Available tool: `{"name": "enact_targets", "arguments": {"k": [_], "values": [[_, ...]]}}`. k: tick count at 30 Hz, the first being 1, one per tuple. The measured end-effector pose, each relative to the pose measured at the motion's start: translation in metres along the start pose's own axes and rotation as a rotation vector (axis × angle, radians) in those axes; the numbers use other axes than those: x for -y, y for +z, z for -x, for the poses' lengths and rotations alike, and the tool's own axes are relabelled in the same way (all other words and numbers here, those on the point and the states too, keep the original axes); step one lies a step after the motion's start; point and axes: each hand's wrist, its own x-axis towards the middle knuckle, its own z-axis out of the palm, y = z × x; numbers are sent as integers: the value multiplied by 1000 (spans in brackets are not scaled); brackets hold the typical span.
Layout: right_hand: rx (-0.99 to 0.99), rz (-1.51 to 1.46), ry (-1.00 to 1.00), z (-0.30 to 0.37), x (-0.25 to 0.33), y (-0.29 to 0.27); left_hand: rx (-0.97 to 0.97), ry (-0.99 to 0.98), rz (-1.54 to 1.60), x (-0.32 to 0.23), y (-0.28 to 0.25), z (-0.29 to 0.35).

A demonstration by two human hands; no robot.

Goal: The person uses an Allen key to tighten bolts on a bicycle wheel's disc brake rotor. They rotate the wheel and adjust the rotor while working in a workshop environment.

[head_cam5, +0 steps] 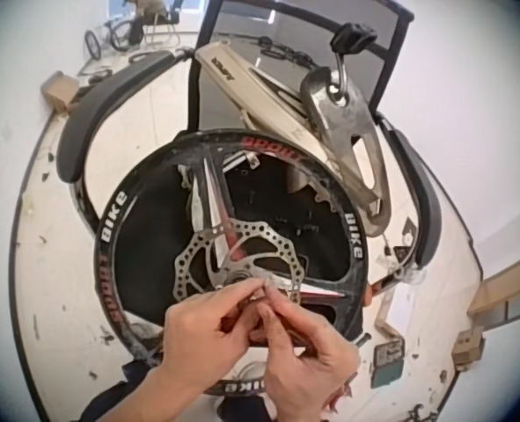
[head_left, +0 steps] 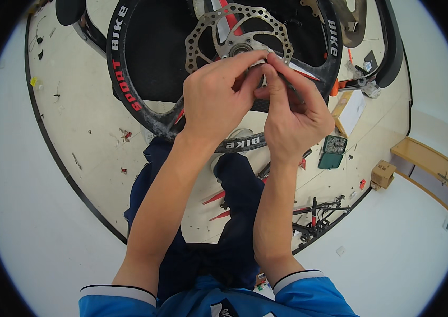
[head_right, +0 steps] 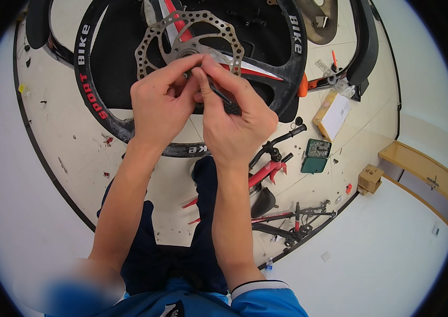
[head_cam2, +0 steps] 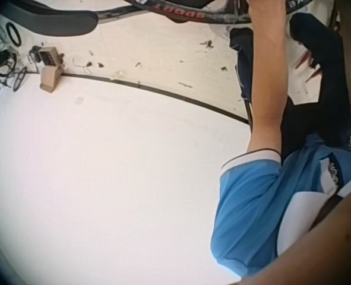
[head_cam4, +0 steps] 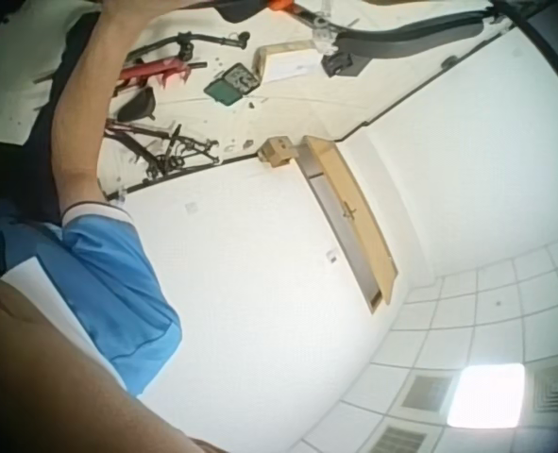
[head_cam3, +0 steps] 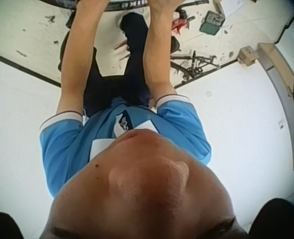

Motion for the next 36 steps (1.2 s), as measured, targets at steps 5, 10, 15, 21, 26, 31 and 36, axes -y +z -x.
{"name": "enact_targets", "arguments": {"k": [5,10,15,21,26,31,36], "values": [[-44,5,39,-1,4,3,-27,77,5,4,2,0],[-25,46,-74,-2,-9,-1,-54,152,-23,4,4,-3],[-79,-5,-30,0,1,-2,-37,68,-15,0,4,-3],[-25,213,-160,1,-3,-5,-21,47,-19,0,3,-3],[-120,186,-170,7,-4,9,-15,46,-11,0,4,-4],[-231,145,-128,12,-4,24,9,15,-24,0,3,-4],[-228,26,-31,6,0,16,1,11,12,0,4,-4]]}}
